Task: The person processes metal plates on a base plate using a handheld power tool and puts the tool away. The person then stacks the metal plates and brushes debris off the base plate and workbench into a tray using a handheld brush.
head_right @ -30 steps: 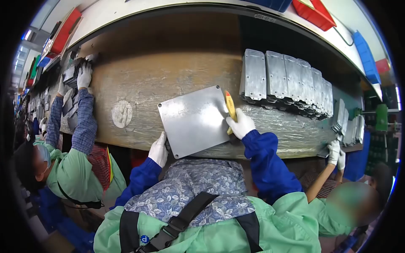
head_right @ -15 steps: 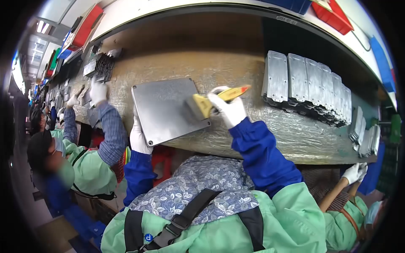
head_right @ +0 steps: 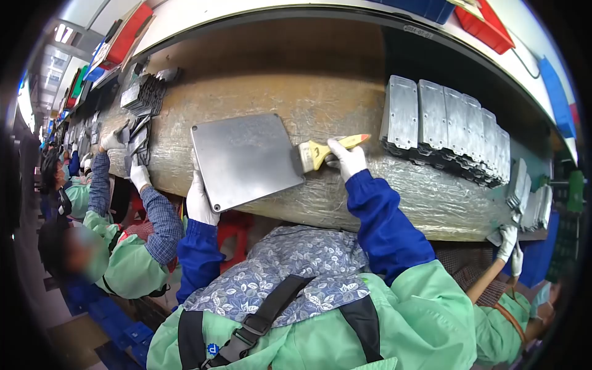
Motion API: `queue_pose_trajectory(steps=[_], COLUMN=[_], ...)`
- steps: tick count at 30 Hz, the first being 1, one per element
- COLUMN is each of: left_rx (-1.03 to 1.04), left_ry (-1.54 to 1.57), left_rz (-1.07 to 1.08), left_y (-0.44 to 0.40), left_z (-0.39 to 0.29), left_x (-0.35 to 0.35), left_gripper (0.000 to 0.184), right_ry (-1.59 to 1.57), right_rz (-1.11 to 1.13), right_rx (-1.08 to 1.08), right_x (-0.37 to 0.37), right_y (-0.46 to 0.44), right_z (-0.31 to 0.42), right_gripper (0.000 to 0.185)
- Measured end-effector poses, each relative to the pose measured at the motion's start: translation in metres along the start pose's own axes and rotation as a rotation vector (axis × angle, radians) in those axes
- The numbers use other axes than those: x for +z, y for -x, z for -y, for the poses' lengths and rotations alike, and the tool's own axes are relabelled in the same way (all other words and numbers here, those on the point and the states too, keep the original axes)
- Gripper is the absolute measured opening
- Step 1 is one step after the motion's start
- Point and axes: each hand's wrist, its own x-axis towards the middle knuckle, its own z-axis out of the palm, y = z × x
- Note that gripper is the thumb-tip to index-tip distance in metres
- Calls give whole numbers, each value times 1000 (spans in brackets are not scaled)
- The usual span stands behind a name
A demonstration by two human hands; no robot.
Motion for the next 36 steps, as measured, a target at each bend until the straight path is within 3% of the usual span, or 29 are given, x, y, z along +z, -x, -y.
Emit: queue_pose_trajectory(steps=[2, 5, 11, 14, 19, 21, 23, 25, 28, 31, 35, 36], left_rx=[17, -3, -18, 13, -14, -9, -35, -43, -1, 49, 50, 51], left_ry=[20, 11, -27, -40, -119, -110, -100, -156, -251, -334, -320, -351], left_rz=[6, -6, 9, 20, 70, 13, 96, 41, 83, 54, -25, -70], left_y=[1, 3, 4, 5, 10, 12, 6, 3, 4, 5, 11, 9], left_z=[0, 0, -2, -3, -11, -15, -13, -11, -11, -9, -13, -12], left_x=[7, 13, 11, 11, 11, 18, 9, 2, -7, -6, 10, 11], left_gripper=[44, 46, 51, 52, 56, 60, 69, 73, 70, 68, 60, 60], right_ry=[-85, -52, 106, -27, -174, -109, -116, -87, -106, -137, -179, -173], right_rz=[104, 300, -68, 29, 568, 591, 457, 299, 0, -24, 441, 460], right_rx=[-60, 45, -48, -126, 38, -26, -9, -44, 7, -44, -126, -27], right_x=[21, 49, -22, 21, 135, 149, 132, 96, 32, 51, 149, 171], right_y=[25, 57, 18, 26, 44, 36, 19, 3, -24, -27, -35, -32], right_z=[4, 4, -11, 12, 31, 20, 8, 7, 1, 24, 31, 32], right_gripper=[19, 19, 21, 22, 24, 22, 21, 19, 23, 22, 22, 21])
